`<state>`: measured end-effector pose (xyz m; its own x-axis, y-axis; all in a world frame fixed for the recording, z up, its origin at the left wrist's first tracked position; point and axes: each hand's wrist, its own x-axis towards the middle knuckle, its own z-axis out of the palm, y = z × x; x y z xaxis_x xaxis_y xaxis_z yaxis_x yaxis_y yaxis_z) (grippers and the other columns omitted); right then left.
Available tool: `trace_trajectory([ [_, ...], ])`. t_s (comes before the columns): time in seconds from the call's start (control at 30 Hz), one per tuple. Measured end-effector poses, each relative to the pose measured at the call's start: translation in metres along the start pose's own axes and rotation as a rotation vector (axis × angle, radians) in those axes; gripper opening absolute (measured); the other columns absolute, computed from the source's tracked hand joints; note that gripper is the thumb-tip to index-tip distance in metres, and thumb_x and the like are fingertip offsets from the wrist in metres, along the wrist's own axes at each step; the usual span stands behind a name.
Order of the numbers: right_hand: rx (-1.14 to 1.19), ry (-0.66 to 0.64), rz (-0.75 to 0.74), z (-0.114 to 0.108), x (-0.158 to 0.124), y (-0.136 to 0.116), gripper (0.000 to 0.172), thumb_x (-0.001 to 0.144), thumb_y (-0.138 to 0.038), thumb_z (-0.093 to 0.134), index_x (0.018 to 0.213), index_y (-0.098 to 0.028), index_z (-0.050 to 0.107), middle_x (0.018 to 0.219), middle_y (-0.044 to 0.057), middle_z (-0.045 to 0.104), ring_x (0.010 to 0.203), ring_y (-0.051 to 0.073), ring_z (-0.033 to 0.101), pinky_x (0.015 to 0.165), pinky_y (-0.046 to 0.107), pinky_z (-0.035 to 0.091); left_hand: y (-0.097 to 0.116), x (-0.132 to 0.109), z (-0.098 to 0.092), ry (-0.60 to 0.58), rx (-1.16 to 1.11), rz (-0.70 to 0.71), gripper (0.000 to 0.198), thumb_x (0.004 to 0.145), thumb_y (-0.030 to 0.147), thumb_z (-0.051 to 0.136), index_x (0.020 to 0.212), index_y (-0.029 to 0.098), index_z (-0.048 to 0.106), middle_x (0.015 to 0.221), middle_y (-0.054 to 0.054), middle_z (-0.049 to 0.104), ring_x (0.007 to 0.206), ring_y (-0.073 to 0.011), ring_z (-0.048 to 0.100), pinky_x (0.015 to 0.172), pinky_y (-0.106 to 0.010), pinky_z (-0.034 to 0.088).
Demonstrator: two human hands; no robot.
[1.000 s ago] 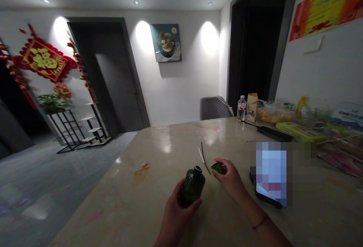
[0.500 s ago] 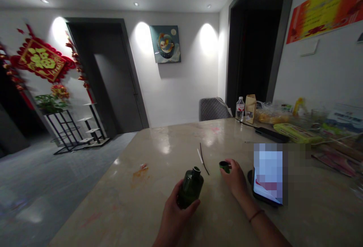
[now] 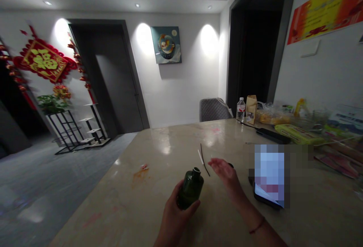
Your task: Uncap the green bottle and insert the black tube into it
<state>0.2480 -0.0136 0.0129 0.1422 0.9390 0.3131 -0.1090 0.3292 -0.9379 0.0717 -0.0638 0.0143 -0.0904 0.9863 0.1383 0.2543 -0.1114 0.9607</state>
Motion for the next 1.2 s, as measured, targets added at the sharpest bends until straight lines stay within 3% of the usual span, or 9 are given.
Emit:
trace_trajectory([
  [0.2, 0.148, -0.315, 0.166, 0.013, -0.011, 0.009, 0.055, 0.061, -0.044, 0.071, 0.107, -0.017, 0.055, 0.108, 0.011, 0.06, 0.106, 0.025, 0.054, 0.088, 0.039, 0.043, -0.001, 0.0, -0.001, -0.015, -0.028, 0.005, 0.063, 0.053, 0.028, 0.073, 0.111, 0.014, 0.054, 0.105, -0.011, 0.066, 0.097, -0.0253, 0.061, 0.088, -0.035, 0.047],
  [0.33, 0.115, -0.428, 0.165, 0.016, -0.013, 0.016, 0.055, 0.058, -0.041, 0.073, 0.105, -0.017, 0.056, 0.107, 0.009, 0.062, 0.105, 0.025, 0.055, 0.089, 0.04, 0.042, -0.006, 0.0, 0.002, -0.054, -0.078, 0.01, 0.062, 0.054, 0.026, 0.072, 0.112, 0.015, 0.054, 0.106, -0.01, 0.065, 0.097, -0.0249, 0.061, 0.088, -0.035, 0.047],
  [0.57, 0.084, -0.394, 0.103, 0.021, -0.017, 0.008, 0.044, 0.059, -0.033, 0.074, 0.096, -0.017, 0.058, 0.095, 0.007, 0.065, 0.087, 0.021, 0.06, 0.079, 0.033, 0.047, -0.002, -0.002, 0.004, -0.068, -0.089, 0.019, 0.06, 0.054, 0.025, 0.072, 0.111, 0.016, 0.054, 0.107, -0.01, 0.065, 0.097, -0.0242, 0.061, 0.087, -0.033, 0.048],
  [0.7, 0.074, -0.375, 0.078, 0.021, -0.018, 0.005, 0.045, 0.059, -0.033, 0.074, 0.098, -0.016, 0.057, 0.091, 0.006, 0.066, 0.084, 0.02, 0.061, 0.077, 0.033, 0.048, -0.001, -0.002, 0.004, -0.095, -0.079, 0.042, 0.059, 0.056, 0.024, 0.07, 0.113, 0.017, 0.052, 0.108, -0.01, 0.064, 0.099, -0.0241, 0.06, 0.088, -0.034, 0.048],
  [1.2, -0.014, -0.268, 0.012, 0.023, -0.023, 0.004, 0.053, 0.057, -0.028, 0.073, 0.105, -0.016, 0.054, 0.103, 0.009, 0.063, 0.094, 0.022, 0.06, 0.086, 0.036, 0.046, -0.016, 0.003, 0.001, -0.113, -0.062, 0.093, 0.067, 0.059, 0.028, 0.07, 0.121, 0.019, 0.046, 0.12, -0.01, 0.057, 0.106, -0.0246, 0.056, 0.092, -0.035, 0.046],
])
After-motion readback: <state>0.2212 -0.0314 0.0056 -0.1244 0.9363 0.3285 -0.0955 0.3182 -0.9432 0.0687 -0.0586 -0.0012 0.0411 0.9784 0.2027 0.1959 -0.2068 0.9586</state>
